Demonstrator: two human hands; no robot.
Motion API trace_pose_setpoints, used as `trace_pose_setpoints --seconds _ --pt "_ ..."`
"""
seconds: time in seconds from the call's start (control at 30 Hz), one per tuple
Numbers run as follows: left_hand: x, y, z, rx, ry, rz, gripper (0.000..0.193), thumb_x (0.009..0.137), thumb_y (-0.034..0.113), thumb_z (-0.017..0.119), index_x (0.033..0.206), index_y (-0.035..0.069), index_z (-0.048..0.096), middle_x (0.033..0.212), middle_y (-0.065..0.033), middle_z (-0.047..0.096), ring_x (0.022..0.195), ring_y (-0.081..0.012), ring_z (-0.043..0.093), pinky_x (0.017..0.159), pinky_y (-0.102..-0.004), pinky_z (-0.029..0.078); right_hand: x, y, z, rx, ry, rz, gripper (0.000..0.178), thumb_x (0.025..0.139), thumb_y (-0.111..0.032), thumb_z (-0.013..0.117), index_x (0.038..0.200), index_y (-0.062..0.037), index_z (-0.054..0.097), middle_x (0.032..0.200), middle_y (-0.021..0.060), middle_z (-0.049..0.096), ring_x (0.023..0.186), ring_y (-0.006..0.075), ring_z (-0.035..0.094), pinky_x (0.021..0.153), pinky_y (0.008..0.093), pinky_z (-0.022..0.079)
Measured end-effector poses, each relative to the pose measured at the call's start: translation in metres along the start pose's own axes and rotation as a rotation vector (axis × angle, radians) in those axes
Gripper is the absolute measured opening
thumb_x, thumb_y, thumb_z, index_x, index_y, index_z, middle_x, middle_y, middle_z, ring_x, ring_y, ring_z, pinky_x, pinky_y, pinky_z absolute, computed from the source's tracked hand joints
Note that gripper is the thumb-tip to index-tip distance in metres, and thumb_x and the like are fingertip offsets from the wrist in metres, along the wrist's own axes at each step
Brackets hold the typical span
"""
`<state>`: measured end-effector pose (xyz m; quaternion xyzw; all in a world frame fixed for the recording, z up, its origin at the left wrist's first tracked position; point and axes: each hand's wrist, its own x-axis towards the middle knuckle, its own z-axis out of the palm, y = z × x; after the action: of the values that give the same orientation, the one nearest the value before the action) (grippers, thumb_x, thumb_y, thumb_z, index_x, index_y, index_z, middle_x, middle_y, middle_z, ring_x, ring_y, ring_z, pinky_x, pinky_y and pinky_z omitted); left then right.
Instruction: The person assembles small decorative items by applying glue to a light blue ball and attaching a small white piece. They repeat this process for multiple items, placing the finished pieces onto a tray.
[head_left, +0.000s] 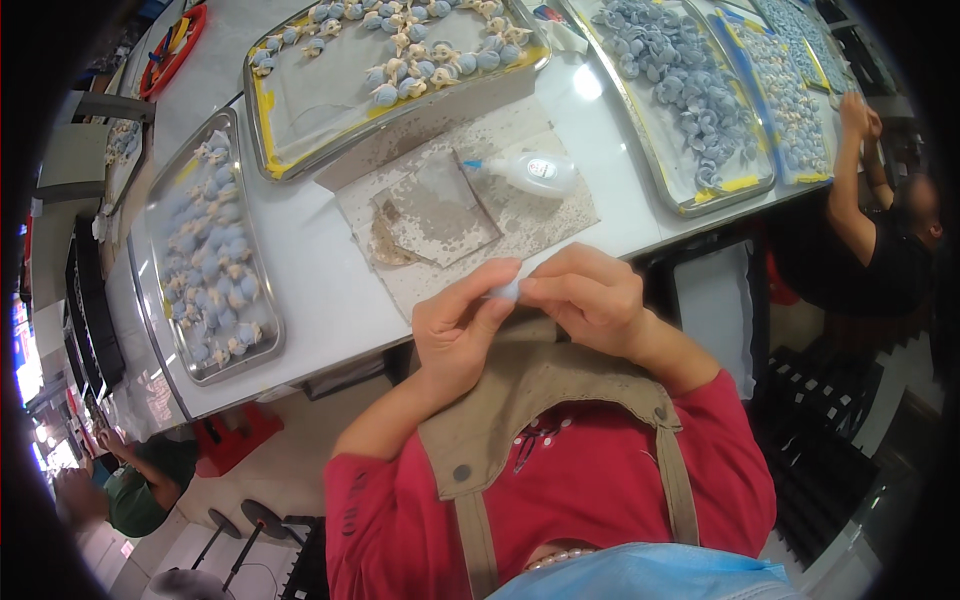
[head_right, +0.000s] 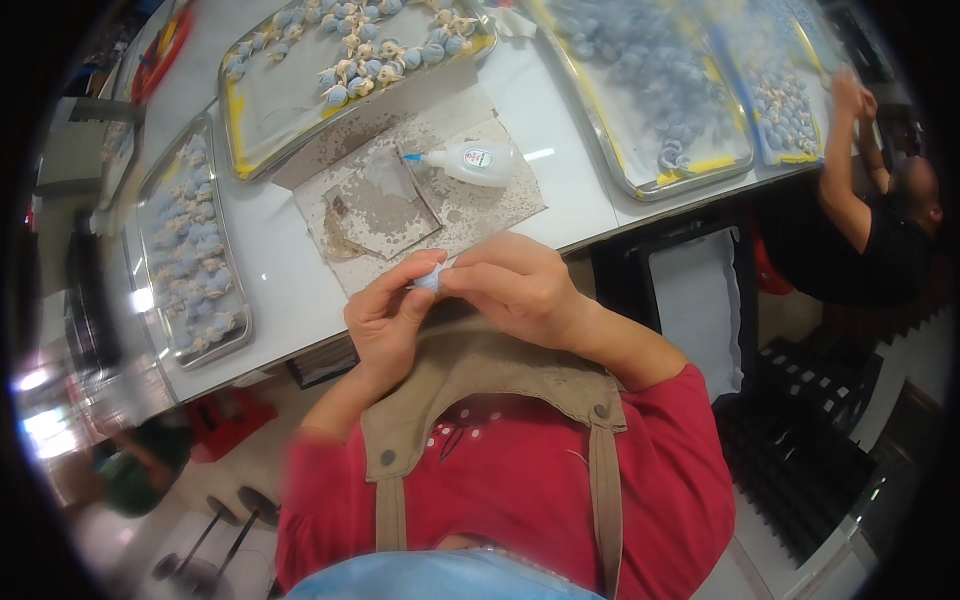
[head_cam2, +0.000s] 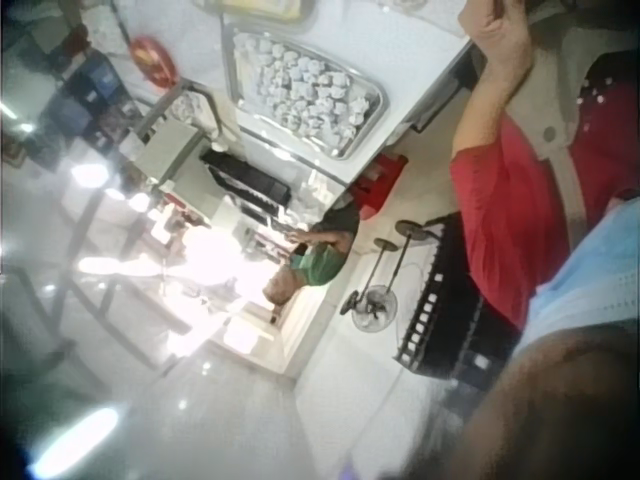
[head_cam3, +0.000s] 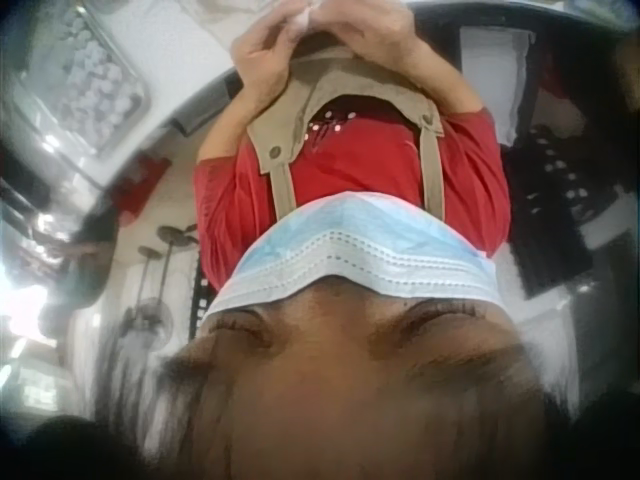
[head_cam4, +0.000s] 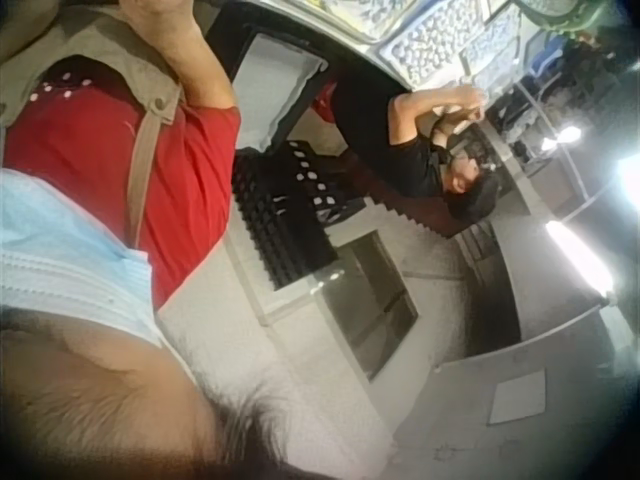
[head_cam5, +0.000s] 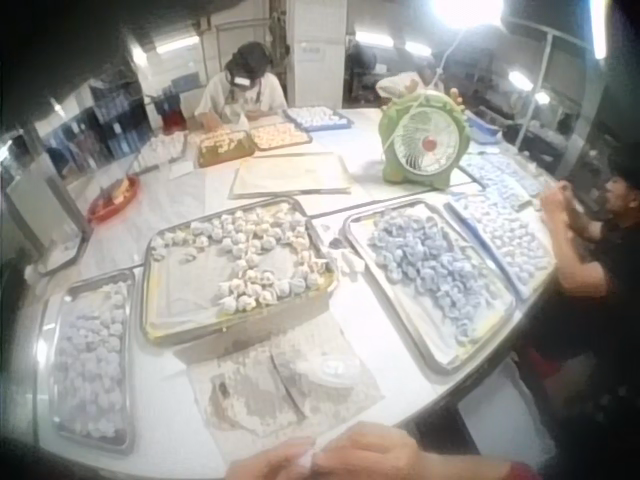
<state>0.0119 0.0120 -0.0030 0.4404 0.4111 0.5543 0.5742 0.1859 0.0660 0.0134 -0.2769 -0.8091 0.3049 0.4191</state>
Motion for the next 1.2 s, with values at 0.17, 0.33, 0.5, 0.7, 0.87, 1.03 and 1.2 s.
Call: trace_pose_setpoints --seconds 0.17,0.33,0.5,0.7,0.87,1.03,1.2 --pt "0.004 0.017 0.005 -0.190 -0.047 -0.055 0.029 0.084 0.003 0.061 0.112 -0.003 0.057 0.113 -0.0113 0.059 0.100 -0.0139 0.055 0.087 -0.0267 0.044 0.013 -0.003 -0.005 0.317 0.018 0.243 0.038 0.070 -0.001 0.071 0.106 -0.0033 0.060 0.094 0.0093 0.062 0.085 0.0206 0.061 0.076 0.0303 0.048" --pt "-0.001 0.007 -0.010 -0.148 -0.144 -0.064 0.036 0.080 0.008 0.067 0.114 -0.001 0.057 0.112 -0.0099 0.060 0.097 -0.0130 0.057 0.084 -0.0251 0.044 0.010 -0.002 -0.005 0.653 -0.274 0.514 0.045 0.078 -0.008 0.068 0.120 -0.0024 0.053 0.104 0.0080 0.062 0.095 0.0146 0.058 0.084 0.0288 0.046" --pt "-0.001 0.012 -0.013 0.002 -0.189 -0.064 0.038 0.080 0.008 0.068 0.115 -0.001 0.056 0.112 -0.0107 0.061 0.096 -0.0124 0.057 0.083 -0.0242 0.045 0.012 -0.003 -0.009 0.667 -0.346 0.526 0.044 0.079 -0.011 0.068 0.118 -0.0014 0.054 0.104 0.0092 0.062 0.095 0.0141 0.059 0.085 0.0281 0.046" --pt "0.002 0.017 -0.009 -0.001 -0.223 -0.038 0.035 0.081 0.008 0.066 0.113 -0.001 0.058 0.108 -0.0112 0.063 0.093 -0.0129 0.059 0.081 -0.0241 0.046 0.010 -0.002 -0.004 0.744 -0.284 0.486 0.041 0.078 -0.012 0.069 0.115 0.0011 0.055 0.104 0.0103 0.063 0.096 0.0145 0.059 0.086 0.0274 0.046" --pt "0.001 0.016 -0.012 0.070 -0.235 -0.009 0.026 0.083 0.005 0.063 0.108 -0.001 0.060 0.104 -0.0121 0.064 0.092 -0.0142 0.060 0.080 -0.0242 0.046 0.005 -0.001 0.000 0.731 -0.254 0.463 0.039 0.078 -0.011 0.069 0.113 0.0017 0.056 0.107 0.0113 0.062 0.099 0.0153 0.059 0.087 0.0277 0.045" --pt "0.000 0.020 -0.012 0.164 -0.249 -0.005 0.028 0.083 0.014 0.065 0.104 -0.004 0.061 0.102 -0.0172 0.064 0.096 -0.0209 0.061 0.083 -0.0293 0.047 0.007 -0.003 -0.003 0.670 -0.261 0.405 0.037 0.078 -0.009 0.069 0.111 0.0024 0.057 0.108 0.0117 0.063 0.100 0.0159 0.059 0.088 0.0280 0.045" --pt "0.002 0.020 -0.009 0.176 -0.240 0.070 0.022 0.082 0.005 0.063 0.104 -0.001 0.062 0.099 -0.0134 0.065 0.089 -0.0156 0.062 0.077 -0.0241 0.047 0.007 -0.003 -0.003 0.683 -0.245 0.419 0.036 0.077 -0.008 0.070 0.110 0.0022 0.058 0.108 0.0122 0.063 0.099 0.0165 0.060 0.087 0.0283 0.046"
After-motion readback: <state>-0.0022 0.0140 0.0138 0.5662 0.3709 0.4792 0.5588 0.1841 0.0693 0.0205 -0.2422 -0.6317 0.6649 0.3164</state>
